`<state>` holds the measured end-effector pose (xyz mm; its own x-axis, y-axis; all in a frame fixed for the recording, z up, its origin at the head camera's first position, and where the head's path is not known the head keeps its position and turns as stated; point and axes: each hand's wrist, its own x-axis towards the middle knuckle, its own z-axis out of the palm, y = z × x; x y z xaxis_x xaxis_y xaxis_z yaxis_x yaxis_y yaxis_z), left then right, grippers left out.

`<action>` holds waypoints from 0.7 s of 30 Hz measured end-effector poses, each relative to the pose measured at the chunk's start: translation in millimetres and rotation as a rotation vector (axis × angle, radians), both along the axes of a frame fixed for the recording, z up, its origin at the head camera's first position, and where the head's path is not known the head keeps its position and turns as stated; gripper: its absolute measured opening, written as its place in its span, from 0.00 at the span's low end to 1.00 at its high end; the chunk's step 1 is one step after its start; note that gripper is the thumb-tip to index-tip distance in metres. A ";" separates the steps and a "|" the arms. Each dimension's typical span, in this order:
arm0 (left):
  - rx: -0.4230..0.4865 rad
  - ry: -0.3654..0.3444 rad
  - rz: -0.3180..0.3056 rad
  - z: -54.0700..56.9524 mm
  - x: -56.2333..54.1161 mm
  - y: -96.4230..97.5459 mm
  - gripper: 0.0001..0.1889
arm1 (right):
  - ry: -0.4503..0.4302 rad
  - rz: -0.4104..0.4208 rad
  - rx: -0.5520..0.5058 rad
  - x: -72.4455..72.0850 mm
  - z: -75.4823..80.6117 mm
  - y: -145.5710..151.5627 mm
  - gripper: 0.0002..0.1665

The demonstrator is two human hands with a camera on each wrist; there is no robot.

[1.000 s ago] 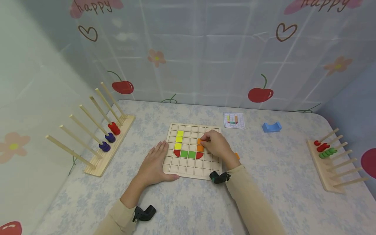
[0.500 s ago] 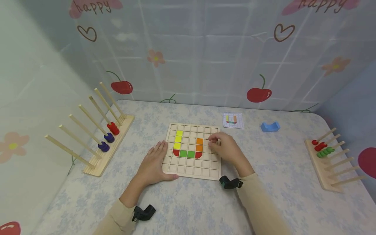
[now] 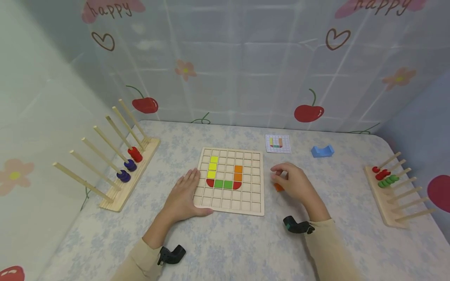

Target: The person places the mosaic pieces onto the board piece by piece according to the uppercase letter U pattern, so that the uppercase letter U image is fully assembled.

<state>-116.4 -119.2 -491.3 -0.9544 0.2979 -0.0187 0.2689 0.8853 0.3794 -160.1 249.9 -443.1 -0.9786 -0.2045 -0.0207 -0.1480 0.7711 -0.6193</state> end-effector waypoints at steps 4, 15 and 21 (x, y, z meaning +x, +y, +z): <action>-0.004 0.002 -0.003 -0.6 -0.1 -0.2 0.73 | 0.007 -0.016 0.011 5.4 -3.6 10.3 0.17; -0.005 0.007 -0.002 -2.8 -1.0 -0.4 0.73 | 0.006 -0.045 0.043 15.8 -7.0 23.7 0.18; -0.004 0.006 -0.003 -3.9 -1.4 -1.2 0.73 | -0.014 -0.046 0.043 17.1 -14.2 28.3 0.18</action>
